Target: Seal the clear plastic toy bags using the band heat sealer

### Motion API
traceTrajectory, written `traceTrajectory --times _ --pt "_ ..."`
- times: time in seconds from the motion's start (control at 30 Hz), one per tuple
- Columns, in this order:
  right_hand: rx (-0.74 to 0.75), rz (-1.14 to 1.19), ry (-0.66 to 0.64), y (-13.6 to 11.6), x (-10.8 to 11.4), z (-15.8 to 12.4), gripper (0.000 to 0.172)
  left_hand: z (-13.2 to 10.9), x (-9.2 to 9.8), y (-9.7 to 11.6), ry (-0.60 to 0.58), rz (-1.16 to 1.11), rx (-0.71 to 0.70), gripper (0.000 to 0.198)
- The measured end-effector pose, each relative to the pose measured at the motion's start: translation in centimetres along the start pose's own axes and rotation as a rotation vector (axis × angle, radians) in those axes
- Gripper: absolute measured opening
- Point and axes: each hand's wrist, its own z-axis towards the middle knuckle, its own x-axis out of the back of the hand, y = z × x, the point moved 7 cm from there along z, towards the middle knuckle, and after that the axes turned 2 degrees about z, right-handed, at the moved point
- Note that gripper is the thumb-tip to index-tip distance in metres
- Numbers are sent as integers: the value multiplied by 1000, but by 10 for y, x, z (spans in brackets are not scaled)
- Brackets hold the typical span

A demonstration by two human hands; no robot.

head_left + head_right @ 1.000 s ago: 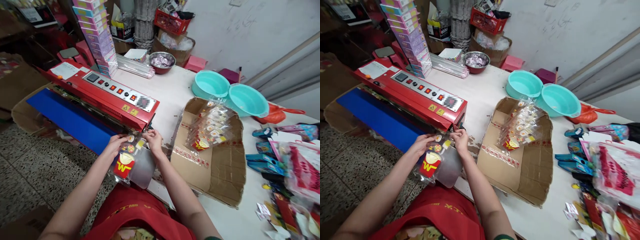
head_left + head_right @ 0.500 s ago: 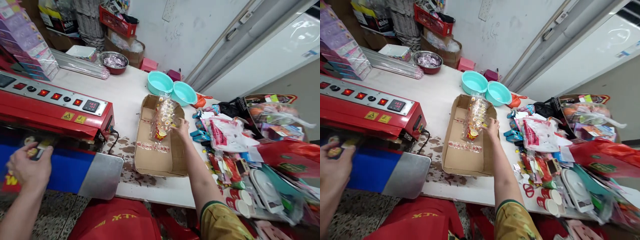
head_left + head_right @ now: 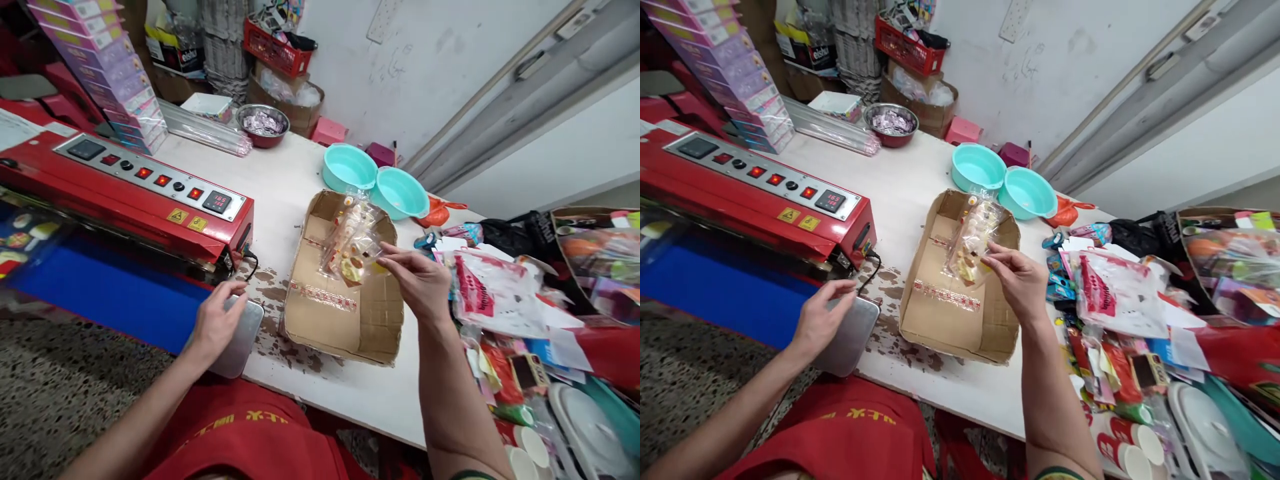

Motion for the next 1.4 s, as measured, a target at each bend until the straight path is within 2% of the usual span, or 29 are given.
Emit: traceTrajectory --times 0.07,0.13,0.2,0.27,0.37,0.47,0.53,0.63,0.7,0.77,0.83,0.93,1.03,1.17,1.23,1.3,1.33,1.4 --pt "78 22 -41 -46 -9 -5 7 9 -12 33 -71 -154 -15 28" --pt "102 89 -137 -77 -29 -12 4 19 -19 62 -163 -359 -39 44" --pt "76 181 -272 -91 -58 -20 4 27 -23 82 -267 -557 -24 56" --pt "21 276 -403 -92 -92 -30 7 33 -23 84 -325 -684 59 48" --pt "-89 407 -501 -77 -139 -44 11 34 -15 60 -264 -765 272 32" --pt "-224 511 -504 -55 -177 -57 16 29 -10 22 -130 -802 432 35" --pt "-326 543 -493 -39 -198 -68 19 27 -9 -4 -5 -820 470 35" --pt "-452 541 -467 -16 -225 -85 24 26 -10 -40 195 -768 448 33" --pt "-505 536 -450 -4 -242 -94 27 28 -11 -59 264 -723 444 33" --pt "-537 534 -444 5 -257 -100 29 30 -12 -75 276 -736 493 34" --pt "-559 536 -429 12 -268 -103 31 31 -9 -87 238 -775 595 37" --pt "-606 578 -384 19 -283 -102 31 29 2 -100 94 -767 743 42" --pt "-665 642 -361 23 -304 -100 32 26 21 -110 -1 -726 783 47" --pt "-700 685 -355 18 -340 -102 37 30 46 -121 97 -706 768 46" --pt "-670 679 -296 13 -344 -102 38 36 58 -126 180 -689 762 41" --pt "-570 592 -209 12 -329 -96 40 42 75 -133 287 -649 745 37" --pt "-501 517 -162 15 -313 -89 41 45 86 -138 348 -604 730 34" --pt "-353 310 -58 30 -265 -70 47 53 117 -149 471 -433 661 32"
